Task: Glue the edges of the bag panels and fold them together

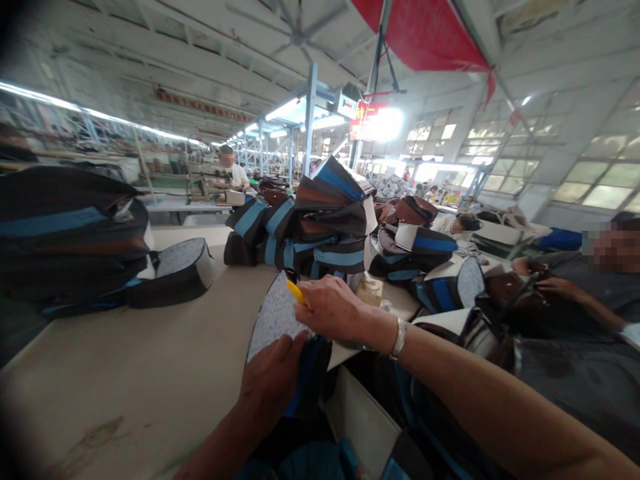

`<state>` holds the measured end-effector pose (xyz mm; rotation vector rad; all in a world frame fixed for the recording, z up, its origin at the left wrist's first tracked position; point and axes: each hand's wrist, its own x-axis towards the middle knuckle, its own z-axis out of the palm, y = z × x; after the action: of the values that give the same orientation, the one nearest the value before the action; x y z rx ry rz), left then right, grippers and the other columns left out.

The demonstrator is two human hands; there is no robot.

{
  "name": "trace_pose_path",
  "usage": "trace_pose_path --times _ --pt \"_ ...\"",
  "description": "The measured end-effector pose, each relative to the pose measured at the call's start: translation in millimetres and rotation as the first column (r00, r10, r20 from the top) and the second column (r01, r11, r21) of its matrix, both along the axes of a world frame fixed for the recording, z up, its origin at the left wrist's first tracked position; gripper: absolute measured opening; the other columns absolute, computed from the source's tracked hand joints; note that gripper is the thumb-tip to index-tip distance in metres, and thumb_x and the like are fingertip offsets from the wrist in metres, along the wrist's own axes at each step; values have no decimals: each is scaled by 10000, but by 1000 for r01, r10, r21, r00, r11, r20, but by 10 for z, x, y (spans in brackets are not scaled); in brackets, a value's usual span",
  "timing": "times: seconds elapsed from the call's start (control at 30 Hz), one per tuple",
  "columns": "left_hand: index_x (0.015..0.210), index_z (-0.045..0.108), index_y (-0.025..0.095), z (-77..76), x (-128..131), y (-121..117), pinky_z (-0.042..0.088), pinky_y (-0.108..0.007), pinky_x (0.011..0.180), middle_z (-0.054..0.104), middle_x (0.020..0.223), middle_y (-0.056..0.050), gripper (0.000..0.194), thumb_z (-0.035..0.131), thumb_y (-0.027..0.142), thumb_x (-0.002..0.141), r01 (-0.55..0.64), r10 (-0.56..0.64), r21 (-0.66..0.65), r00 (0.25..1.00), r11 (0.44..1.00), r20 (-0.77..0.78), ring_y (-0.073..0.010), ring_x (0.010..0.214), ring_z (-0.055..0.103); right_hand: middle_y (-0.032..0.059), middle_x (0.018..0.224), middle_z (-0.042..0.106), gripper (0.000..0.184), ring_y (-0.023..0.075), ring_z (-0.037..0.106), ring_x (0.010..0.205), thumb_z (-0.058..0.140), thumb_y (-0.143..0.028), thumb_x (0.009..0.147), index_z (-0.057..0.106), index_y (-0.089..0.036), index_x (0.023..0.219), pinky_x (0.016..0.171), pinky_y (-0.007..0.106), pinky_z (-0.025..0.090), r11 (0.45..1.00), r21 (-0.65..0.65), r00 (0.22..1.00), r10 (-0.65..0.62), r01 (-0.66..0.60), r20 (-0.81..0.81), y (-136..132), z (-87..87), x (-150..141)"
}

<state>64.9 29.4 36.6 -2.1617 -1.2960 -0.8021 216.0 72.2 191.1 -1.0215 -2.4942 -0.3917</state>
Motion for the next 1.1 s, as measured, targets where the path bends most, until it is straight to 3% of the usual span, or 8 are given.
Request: trace_pose_path --times 0.27,0.4,0.47,0.53,0.63,0.73,0.93,1.1 --pt "1204 551 138 70 -376 60 461 -324 578 610 815 -52 299 447 113 925 113 -121 124 990 986 66 -193 662 577 3 614 558 208 132 456 556 609 -275 835 568 -182 653 583 278 328 998 -53 941 7 -27 -338 144 44 13" --pt "1206 557 164 28 -832 139 505 -285 734 639 939 -63 262 509 187 949 158 -173 90 966 983 193 -172 811 609 -33 528 499 264 111 431 476 667 -393 819 584 -185 681 481 236 339 895 -326 376 -202 -305 -905 162 -39 61" --pt "1190 571 188 -52 -1015 141 507 -290 814 639 1012 -68 249 524 247 952 97 -100 27 950 995 296 -183 910 611 -59 451 438 317 85 372 409 717 -376 771 522 -187 607 445 217 339 720 -393 96 -417 -572 -904 110 -261 -40" --pt "1132 594 196 -169 -1144 96 506 -334 856 631 1048 -78 243 547 333 937 -93 94 -25 883 995 460 -219 979 601 -74 405 412 372 61 319 364 741 -322 734 452 -185 543 460 219 394 520 -382 -40 -629 -764 -776 44 -576 -226" --pt "932 590 190 -364 -1261 -69 525 -339 712 627 866 -52 256 584 443 896 -327 336 -137 691 935 640 -221 803 622 -82 382 413 394 41 271 338 713 -275 757 416 -178 518 547 282 503 337 -300 -116 -815 -893 -568 -18 -1032 -550" --pt "889 563 201 -525 -1305 -321 520 -295 608 620 780 -16 253 496 439 943 -342 380 -193 651 920 657 -179 674 624 -85 418 449 323 40 289 354 665 -236 806 456 -171 569 681 382 559 285 -195 -167 -869 -939 -465 -7 -1266 -781" --pt "1281 534 158 -769 -1114 -553 541 -386 913 592 1213 -147 521 633 450 861 -122 140 -70 810 990 569 -266 1123 601 -103 439 452 328 28 299 364 703 -235 771 429 -172 601 813 469 552 256 -142 -162 -866 -956 -473 0 -1231 -898" --pt "1230 620 180 -521 -1005 -321 558 -310 841 654 1062 -91 331 514 297 940 -18 155 -187 638 982 754 -196 960 663 -105 450 422 410 21 283 367 732 -329 756 384 -177 602 656 316 555 399 -263 -162 -766 -878 -622 -64 -948 -804"
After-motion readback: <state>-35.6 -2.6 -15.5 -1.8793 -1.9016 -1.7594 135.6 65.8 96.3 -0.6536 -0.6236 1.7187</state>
